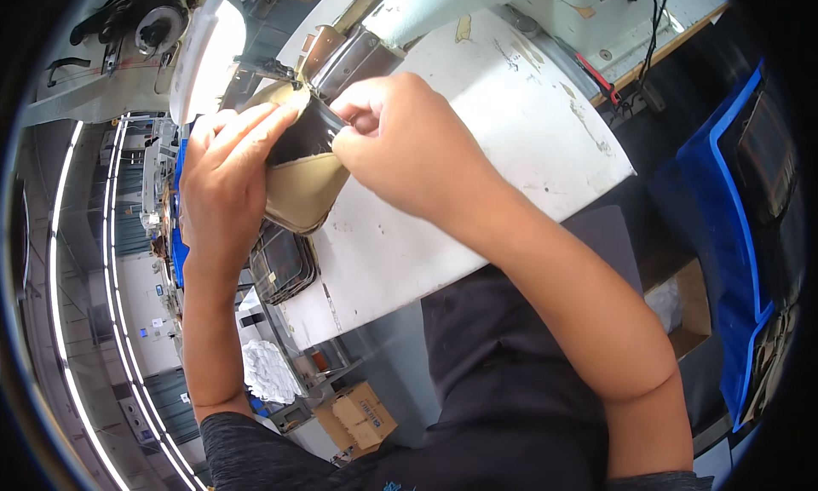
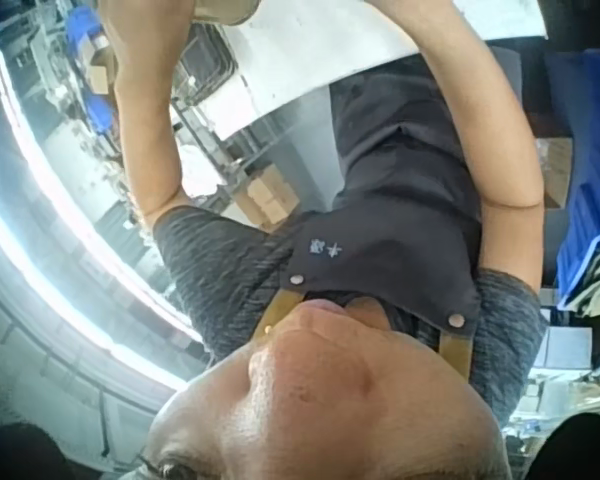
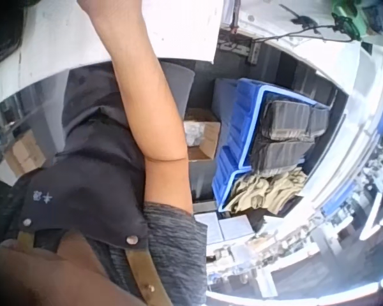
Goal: The recorder is sewing the edges of fabric or leather bags using an industrial sewing machine at a workstation.
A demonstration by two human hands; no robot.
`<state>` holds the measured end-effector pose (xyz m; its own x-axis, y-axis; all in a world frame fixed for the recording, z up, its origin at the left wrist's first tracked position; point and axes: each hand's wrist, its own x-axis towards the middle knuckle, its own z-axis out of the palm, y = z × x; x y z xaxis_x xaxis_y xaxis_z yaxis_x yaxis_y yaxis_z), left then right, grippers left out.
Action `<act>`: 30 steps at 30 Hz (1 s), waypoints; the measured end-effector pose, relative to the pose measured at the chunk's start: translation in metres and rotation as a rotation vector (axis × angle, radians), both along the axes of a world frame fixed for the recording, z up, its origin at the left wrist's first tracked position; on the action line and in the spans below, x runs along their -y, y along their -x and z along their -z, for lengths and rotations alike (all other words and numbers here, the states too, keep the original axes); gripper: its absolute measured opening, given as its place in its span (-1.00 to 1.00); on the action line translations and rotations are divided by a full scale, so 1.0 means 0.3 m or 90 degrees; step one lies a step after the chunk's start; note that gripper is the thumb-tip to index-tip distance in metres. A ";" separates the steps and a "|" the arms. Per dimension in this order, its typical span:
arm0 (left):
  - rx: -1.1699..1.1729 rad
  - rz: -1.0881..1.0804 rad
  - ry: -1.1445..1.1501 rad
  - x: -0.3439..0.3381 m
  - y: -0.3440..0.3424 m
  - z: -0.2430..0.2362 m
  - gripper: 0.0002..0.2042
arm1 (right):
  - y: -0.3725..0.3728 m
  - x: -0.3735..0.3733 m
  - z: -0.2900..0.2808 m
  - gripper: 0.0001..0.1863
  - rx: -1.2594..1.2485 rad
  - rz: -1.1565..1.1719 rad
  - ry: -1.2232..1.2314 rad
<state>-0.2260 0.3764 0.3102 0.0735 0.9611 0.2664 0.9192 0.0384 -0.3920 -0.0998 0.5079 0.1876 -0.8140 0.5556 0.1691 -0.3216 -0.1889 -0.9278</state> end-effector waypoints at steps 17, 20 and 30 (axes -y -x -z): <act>0.181 -0.026 0.062 -0.022 0.042 -0.022 -0.61 | 0.034 0.014 -0.057 -0.83 0.028 0.081 0.033; 0.198 -0.038 0.059 -0.029 0.025 -0.024 -0.63 | 0.036 -0.012 -0.058 -0.83 0.055 0.063 -0.067; 0.175 -0.112 0.018 -0.052 -0.041 0.004 -0.75 | 0.034 -0.007 -0.130 -0.70 0.195 0.125 -0.313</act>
